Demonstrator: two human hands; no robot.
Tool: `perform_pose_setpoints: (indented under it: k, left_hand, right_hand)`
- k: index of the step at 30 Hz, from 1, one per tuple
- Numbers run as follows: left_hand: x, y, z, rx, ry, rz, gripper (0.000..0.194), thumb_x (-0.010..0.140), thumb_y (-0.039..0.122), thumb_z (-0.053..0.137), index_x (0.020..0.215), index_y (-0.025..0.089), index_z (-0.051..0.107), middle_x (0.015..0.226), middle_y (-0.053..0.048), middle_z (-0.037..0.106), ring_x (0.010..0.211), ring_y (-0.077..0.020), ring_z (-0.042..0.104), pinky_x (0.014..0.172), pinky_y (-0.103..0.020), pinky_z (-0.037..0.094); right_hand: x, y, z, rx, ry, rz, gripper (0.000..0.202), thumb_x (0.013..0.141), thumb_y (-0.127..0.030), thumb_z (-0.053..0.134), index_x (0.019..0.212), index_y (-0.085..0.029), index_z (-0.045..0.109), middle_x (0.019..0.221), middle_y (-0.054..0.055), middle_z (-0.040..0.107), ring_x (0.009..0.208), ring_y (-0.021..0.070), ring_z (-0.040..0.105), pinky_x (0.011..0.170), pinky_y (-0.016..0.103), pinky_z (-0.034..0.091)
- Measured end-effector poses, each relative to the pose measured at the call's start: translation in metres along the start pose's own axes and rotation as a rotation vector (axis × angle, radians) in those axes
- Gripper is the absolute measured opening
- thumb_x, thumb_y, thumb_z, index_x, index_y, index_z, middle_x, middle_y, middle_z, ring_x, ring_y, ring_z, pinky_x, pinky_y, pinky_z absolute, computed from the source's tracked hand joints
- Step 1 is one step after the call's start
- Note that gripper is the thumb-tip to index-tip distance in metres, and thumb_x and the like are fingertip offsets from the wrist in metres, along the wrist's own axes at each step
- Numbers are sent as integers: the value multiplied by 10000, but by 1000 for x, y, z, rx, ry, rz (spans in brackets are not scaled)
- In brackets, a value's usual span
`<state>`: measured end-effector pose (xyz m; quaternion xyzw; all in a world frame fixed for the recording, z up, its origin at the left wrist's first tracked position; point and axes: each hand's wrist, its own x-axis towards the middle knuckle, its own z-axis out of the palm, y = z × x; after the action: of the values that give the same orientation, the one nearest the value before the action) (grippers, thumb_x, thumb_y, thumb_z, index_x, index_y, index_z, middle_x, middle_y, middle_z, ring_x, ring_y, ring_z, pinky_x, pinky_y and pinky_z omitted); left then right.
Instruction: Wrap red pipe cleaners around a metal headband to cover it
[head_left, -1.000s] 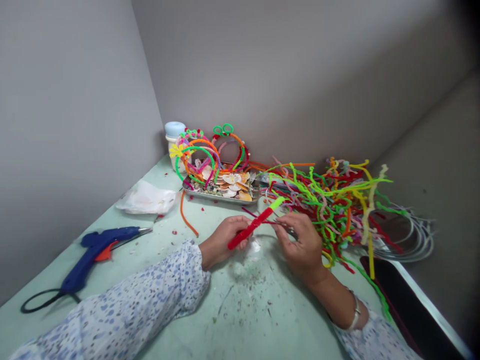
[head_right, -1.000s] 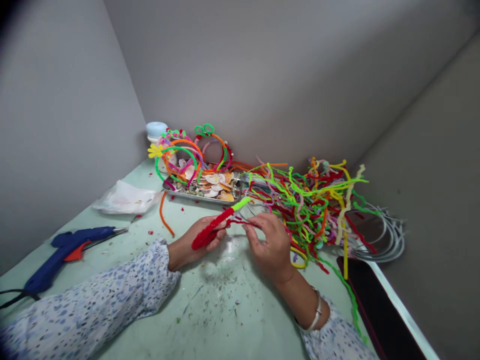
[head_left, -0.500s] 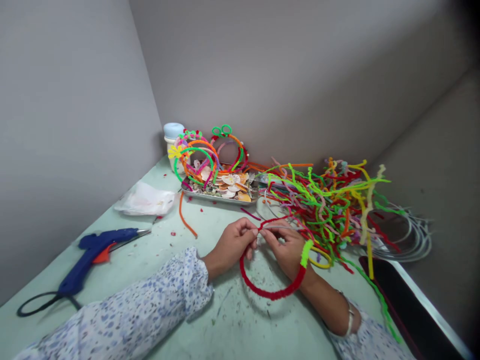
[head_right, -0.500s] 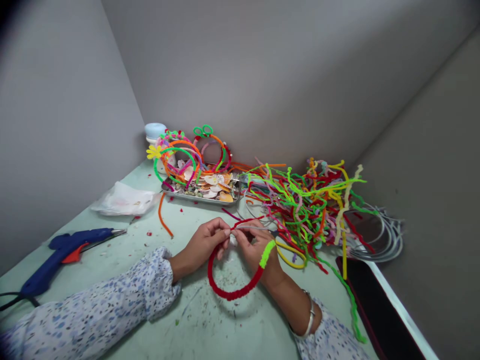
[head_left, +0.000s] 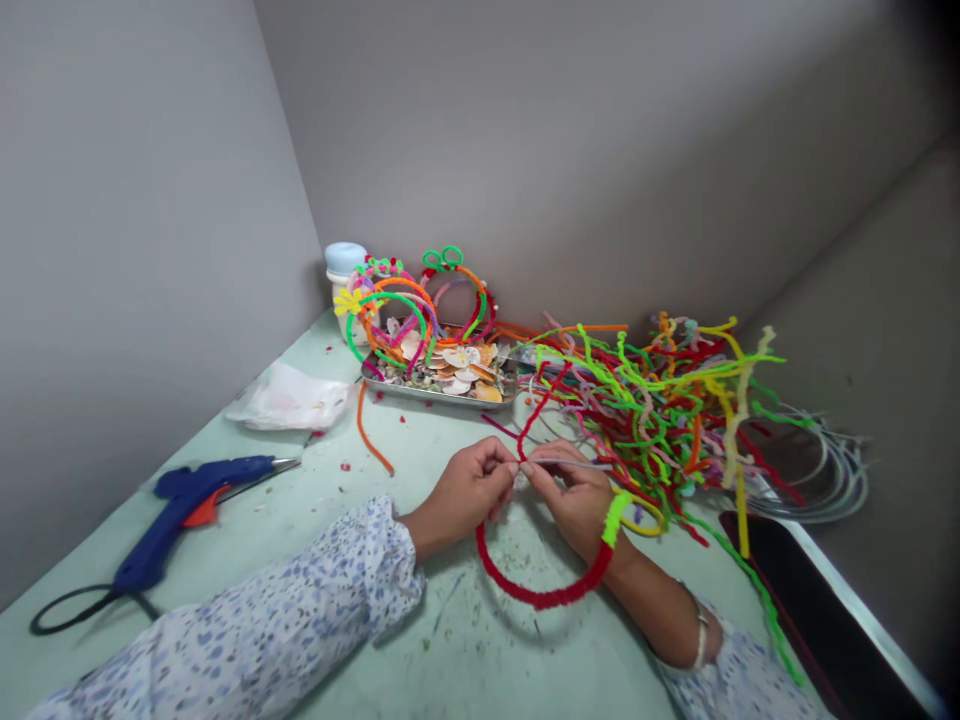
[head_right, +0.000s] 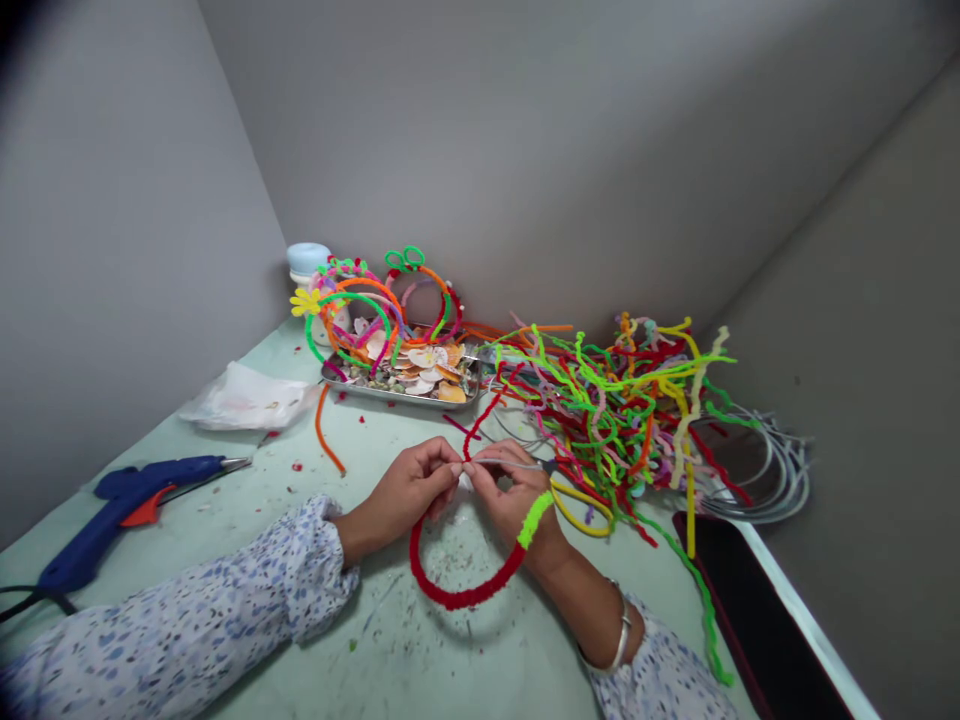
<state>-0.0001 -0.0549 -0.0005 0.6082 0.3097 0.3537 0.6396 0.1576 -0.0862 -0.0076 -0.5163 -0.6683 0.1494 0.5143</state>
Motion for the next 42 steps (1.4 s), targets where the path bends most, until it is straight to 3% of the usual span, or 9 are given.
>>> perform_pose_setpoints:
  k: [9, 22, 28, 37, 42]
  left_hand:
    - [2, -3, -3, -107, -74, -111, 188, 807, 344, 557, 763, 181, 473, 503, 73, 496, 318, -49, 402, 322, -154, 318]
    - [5, -5, -5, -142, -70, -145, 210, 780, 360, 581, 761, 176, 481, 501, 71, 500, 312, -48, 405, 321, -152, 311]
    - [6, 0, -6, -197, -78, -224, 194, 764, 329, 593, 746, 174, 477, 487, 72, 495, 306, -51, 405, 313, -154, 313]
    - [9, 4, -8, -246, -100, -298, 160, 746, 297, 604, 739, 168, 509, 445, 73, 481, 294, -50, 386, 314, -155, 306]
    - [11, 2, -12, -308, -135, -367, 142, 721, 272, 619, 746, 168, 525, 458, 68, 486, 316, -53, 389, 326, -157, 303]
  right_hand:
    - [3, 4, -2, 55, -44, -26, 104, 803, -255, 608, 721, -196, 631, 747, 44, 599, 723, 183, 591, 645, 306, 487]
    - [1, 9, 1, 165, -120, 159, 162, 801, -339, 613, 797, -181, 647, 799, 45, 588, 683, 157, 588, 585, 258, 494]
    - [1, 16, 1, 229, -139, 184, 171, 778, -353, 636, 784, -182, 652, 783, 38, 592, 661, 152, 581, 563, 257, 482]
    - [1, 24, -1, 297, -204, 197, 158, 796, -347, 635, 824, -192, 652, 846, 45, 603, 708, 162, 588, 583, 266, 479]
    - [4, 18, -5, 248, -239, 163, 105, 818, -287, 616, 803, -190, 652, 852, 45, 606, 787, 175, 597, 705, 296, 484]
